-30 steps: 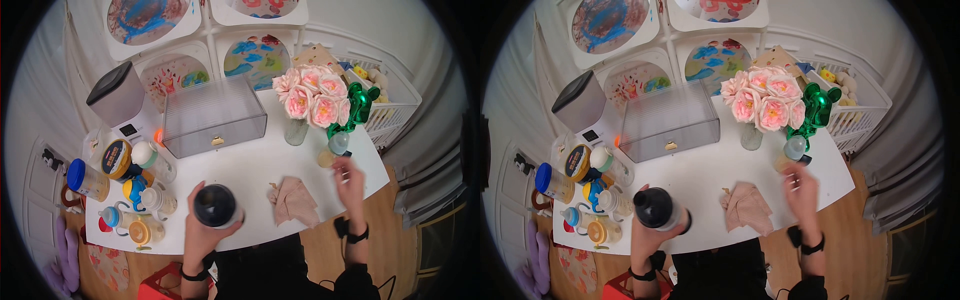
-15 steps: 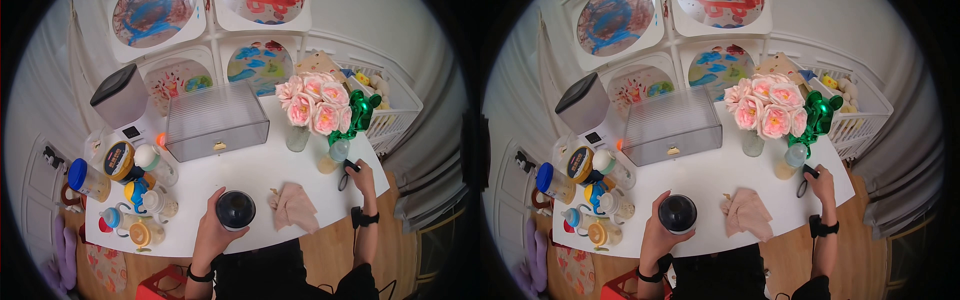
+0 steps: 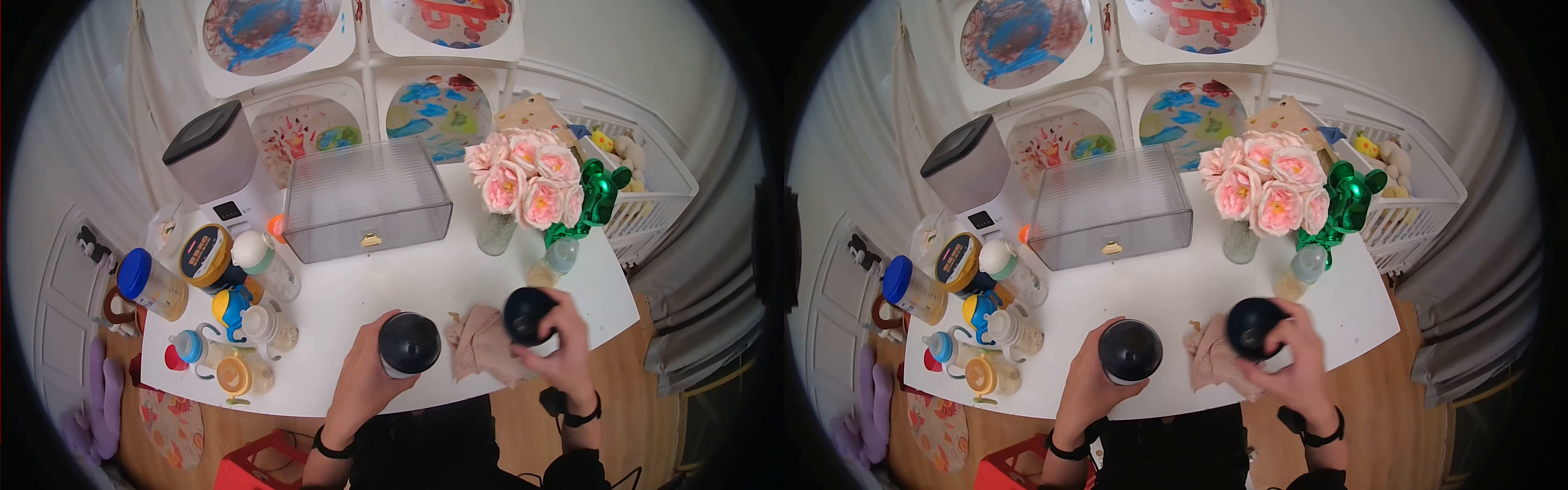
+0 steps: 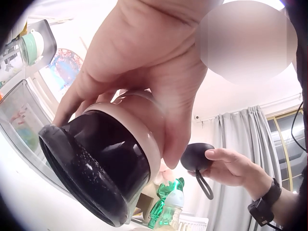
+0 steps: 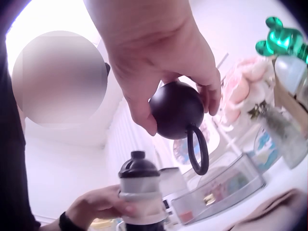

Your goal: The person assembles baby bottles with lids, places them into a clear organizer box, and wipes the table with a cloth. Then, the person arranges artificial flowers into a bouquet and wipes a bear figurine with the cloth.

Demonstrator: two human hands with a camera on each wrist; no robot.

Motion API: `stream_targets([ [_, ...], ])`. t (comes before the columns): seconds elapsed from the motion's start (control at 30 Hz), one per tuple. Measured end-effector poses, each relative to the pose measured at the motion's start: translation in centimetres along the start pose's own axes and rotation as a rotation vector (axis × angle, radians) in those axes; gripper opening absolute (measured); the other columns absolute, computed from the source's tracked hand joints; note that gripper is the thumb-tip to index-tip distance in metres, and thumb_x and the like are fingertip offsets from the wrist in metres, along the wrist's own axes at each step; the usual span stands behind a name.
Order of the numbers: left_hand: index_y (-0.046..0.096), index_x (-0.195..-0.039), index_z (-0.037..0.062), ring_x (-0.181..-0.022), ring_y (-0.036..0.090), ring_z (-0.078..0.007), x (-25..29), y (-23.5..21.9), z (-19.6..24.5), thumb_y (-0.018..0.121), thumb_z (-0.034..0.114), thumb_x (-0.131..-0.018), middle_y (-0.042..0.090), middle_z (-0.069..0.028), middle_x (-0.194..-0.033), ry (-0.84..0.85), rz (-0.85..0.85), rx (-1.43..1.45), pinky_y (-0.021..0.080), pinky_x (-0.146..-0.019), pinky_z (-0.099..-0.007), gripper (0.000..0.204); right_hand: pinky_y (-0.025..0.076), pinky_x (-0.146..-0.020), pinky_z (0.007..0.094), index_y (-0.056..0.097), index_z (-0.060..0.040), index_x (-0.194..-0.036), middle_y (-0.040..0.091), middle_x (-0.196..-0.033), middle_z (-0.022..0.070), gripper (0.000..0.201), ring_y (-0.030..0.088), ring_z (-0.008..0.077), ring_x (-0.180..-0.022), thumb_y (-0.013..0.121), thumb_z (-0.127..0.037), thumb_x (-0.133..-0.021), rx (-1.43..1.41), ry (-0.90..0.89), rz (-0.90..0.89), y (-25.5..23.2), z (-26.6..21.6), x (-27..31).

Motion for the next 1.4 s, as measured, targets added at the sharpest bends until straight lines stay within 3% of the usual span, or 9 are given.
stream_targets([
  [0.07,0.046,-0.135,0.0073,-0.11,0.06,-0.0339,0.4,0.3,0.2,0.085,0.004,-0.061,0.059,-0.0146,-0.119,0.044,-0.02,-0.023,0.049,-0.094,-0.0379,0.084,0.049,-0.089,0.0386,0.049,-0.0069,-0.087,0.054,-0.116,0.022,0.046,0.058,0.0386,-0.108,0.087,-0.009,-0.061,-0.056,-0.066,-0.152,2.7,-2.0,-0.9],
  [0.37,0.046,-0.136,0.0103,-0.118,0.052,-0.0355,1.5,0.2,0.2,0.079,-0.001,-0.06,0.055,-0.0146,-0.123,0.024,-0.137,-0.197,0.045,-0.101,-0.0407,0.084,0.05,-0.094,0.0397,0.048,-0.0058,-0.13,0.05,-0.131,0.0149,0.075,0.056,0.0353,-0.113,0.087,-0.013,-0.066,-0.088,-0.276,-0.438,4.7,-6.4,-2.6],
  [0.6,0.045,-0.136,0.0092,-0.12,0.05,-0.0381,1.4,0.9,0.7,0.079,0.001,-0.059,0.056,-0.0144,-0.127,0.079,-0.197,-0.133,0.043,-0.103,-0.0428,0.085,0.05,-0.096,0.041,0.05,-0.0081,-0.134,0.05,-0.135,0.01,0.069,0.055,0.0324,-0.117,0.08,-0.008,-0.072,-0.02,-0.326,-0.702,6.1,-7.6,-3.6],
  [0.77,0.044,-0.135,0.0073,-0.117,0.051,-0.0403,1.5,1.8,0.5,0.083,0.007,-0.057,0.057,-0.016,-0.125,-0.011,-0.324,-0.139,0.042,-0.102,-0.0436,0.087,0.052,-0.091,0.038,0.055,-0.0189,-0.134,0.055,-0.133,0.0043,0.069,0.054,0.0305,-0.119,0.074,-0.002,-0.069,0.299,-0.73,-0.771,6.8,-9.5,-3.0],
  [0.9,0.045,-0.133,0.007,-0.117,0.051,-0.0407,1.5,2.3,0.1,0.084,0.008,-0.056,0.057,-0.0164,-0.124,0.01,-0.325,-0.166,0.043,-0.102,-0.0446,0.087,0.052,-0.091,0.0377,0.056,-0.018,-0.133,0.051,-0.138,0.0046,0.064,0.053,0.0302,-0.12,0.075,-0.01,-0.072,0.382,-0.708,-0.819,7.4,-9.1,-3.1],
  [1.0,0.044,-0.133,0.007,-0.118,0.051,-0.041,1.9,2.7,-0.1,0.084,0.009,-0.055,0.057,-0.0154,-0.124,-0.027,-0.338,-0.147,0.043,-0.101,-0.045,0.087,0.054,-0.086,0.036,0.061,-0.0138,-0.127,0.062,-0.123,0.0061,0.056,0.061,0.0286,-0.111,0.079,-0.022,-0.075,0.225,-0.506,-0.913,8.1,-8.4,-4.1],
  [1.17,0.042,-0.134,0.0065,-0.118,0.051,-0.0411,1.7,2.7,0.4,0.085,0.011,-0.056,0.056,-0.0186,-0.125,-0.078,-0.252,-0.084,0.044,-0.1,-0.0455,0.09,0.057,-0.07,0.0347,0.067,-0.0081,-0.114,0.071,-0.077,0.0122,0.045,0.07,0.0304,-0.069,0.077,-0.037,-0.08,0.04,-0.027,-0.651,8.7,-6.0,-5.2],
  [1.3,0.044,-0.134,0.0064,-0.115,0.054,-0.0403,1.2,2.1,0.2,0.085,0.012,-0.057,0.058,-0.0192,-0.123,-0.019,-0.231,-0.033,0.045,-0.099,-0.0448,0.088,0.056,-0.063,0.0311,0.068,-0.0039,-0.107,0.071,-0.072,0.0125,0.043,0.07,0.0291,-0.064,0.07,-0.042,-0.086,-0.09,0.053,-0.692,6.6,-5.0,-5.9],
  [1.4,0.044,-0.135,0.0061,-0.113,0.059,-0.0364,1.0,1.1,-0.5,0.086,0.013,-0.057,0.061,-0.0174,-0.12,-0.07,-0.244,-0.003,0.047,-0.098,-0.0413,0.089,0.055,-0.076,0.0295,0.059,-0.004,-0.126,0.072,-0.101,0.0112,0.054,0.071,0.0246,-0.08,0.078,-0.027,-0.081,-0.337,0.061,-0.755,5.3,-2.5,-5.9],
])
Point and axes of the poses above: each hand's wrist, its own x-axis away from the middle knuckle, its own y-axis out of the palm, z = x × y, the point moved 6 cm from there along -x, towards the middle knuckle
